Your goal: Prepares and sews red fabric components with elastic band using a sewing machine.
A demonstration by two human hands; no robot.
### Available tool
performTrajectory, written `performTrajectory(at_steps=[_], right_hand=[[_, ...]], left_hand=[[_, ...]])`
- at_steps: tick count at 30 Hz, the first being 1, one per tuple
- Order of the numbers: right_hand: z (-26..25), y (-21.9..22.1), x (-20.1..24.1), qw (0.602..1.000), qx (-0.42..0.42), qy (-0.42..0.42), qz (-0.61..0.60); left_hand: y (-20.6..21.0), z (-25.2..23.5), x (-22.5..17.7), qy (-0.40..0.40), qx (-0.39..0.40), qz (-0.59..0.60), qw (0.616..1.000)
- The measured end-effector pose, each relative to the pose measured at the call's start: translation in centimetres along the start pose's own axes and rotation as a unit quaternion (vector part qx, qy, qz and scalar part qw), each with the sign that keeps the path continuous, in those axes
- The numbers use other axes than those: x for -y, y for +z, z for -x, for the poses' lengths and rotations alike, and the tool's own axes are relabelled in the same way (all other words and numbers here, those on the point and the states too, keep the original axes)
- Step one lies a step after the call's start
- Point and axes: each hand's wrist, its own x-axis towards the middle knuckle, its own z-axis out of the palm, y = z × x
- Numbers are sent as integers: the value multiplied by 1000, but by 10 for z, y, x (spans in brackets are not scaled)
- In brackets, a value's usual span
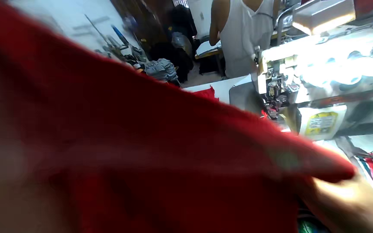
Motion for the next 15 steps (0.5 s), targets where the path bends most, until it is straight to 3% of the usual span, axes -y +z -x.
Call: performTrajectory(at_steps=[1,2,3,6,8,12,15], right_hand=[[-4,-3,-7,997,-50,33,38],[-8,-4,-14,990,-99,86,59],[-10,-4,-21,979,-131,139,64],[-6,-7,-43,959,-165,224,62],[1,-12,-56,948,-179,256,54],[14,-15,-66,937,-208,278,30],[22,-18,-72,939,-218,260,53]], left_hand=[[41,-29,-25,-72,-21,-95,993],[94,-58,-52,-178,-100,-170,964],[125,-71,-56,-209,-82,-210,951],[174,-46,-37,-161,103,-179,965],[201,-21,-57,-167,172,-129,962],[235,46,-140,-164,119,-15,979],[255,93,-184,-224,65,97,968]])
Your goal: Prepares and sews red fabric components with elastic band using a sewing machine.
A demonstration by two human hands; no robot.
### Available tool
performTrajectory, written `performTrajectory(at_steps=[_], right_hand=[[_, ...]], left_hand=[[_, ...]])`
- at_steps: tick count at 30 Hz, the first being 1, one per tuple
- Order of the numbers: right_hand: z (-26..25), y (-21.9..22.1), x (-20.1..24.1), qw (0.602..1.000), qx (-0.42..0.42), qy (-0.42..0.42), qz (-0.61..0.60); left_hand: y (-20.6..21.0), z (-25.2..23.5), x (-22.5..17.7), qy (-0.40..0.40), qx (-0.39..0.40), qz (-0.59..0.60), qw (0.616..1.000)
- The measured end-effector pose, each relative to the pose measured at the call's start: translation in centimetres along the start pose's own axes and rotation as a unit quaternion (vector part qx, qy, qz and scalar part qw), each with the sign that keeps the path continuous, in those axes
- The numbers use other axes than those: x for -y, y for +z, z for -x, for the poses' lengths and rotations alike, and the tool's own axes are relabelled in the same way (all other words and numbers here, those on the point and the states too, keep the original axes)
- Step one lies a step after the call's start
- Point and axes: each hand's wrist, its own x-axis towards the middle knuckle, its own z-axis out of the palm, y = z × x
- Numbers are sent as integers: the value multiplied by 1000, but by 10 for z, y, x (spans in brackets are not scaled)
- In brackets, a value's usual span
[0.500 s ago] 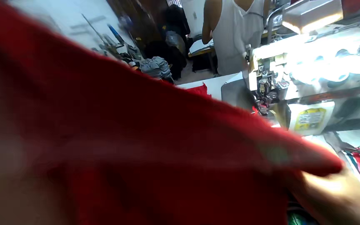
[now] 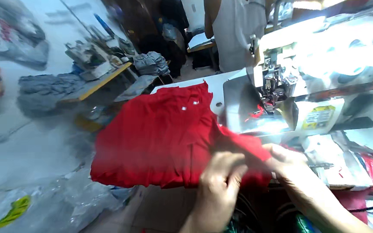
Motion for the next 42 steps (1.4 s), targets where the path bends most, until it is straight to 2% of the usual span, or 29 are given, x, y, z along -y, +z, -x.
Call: performTrajectory(at_steps=[2,6,11,14,19,25,31,37,42], right_hand=[[2,-1,-7,1000,-15,-18,14],[6,6,-14,999,-4,-42,-7],[9,11,-7,993,22,-112,11],[11,10,-3,996,40,-82,-3],[14,12,0,998,49,-30,-9],[12,9,0,997,39,-48,40],[10,15,4,994,60,-50,77],[12,15,-1,996,59,-48,52],[16,13,5,996,83,-24,4]], left_hand=[[14,21,-9,-41,-19,67,997],[21,32,-14,-91,-40,124,987],[14,31,-11,-92,-75,139,983],[9,27,-10,-78,-99,131,983],[15,28,-19,-100,-72,125,984],[18,29,-24,-126,-87,146,977],[22,30,-23,-163,-106,241,951],[27,33,-28,-111,-84,200,970],[28,31,-25,-56,-129,118,983]])
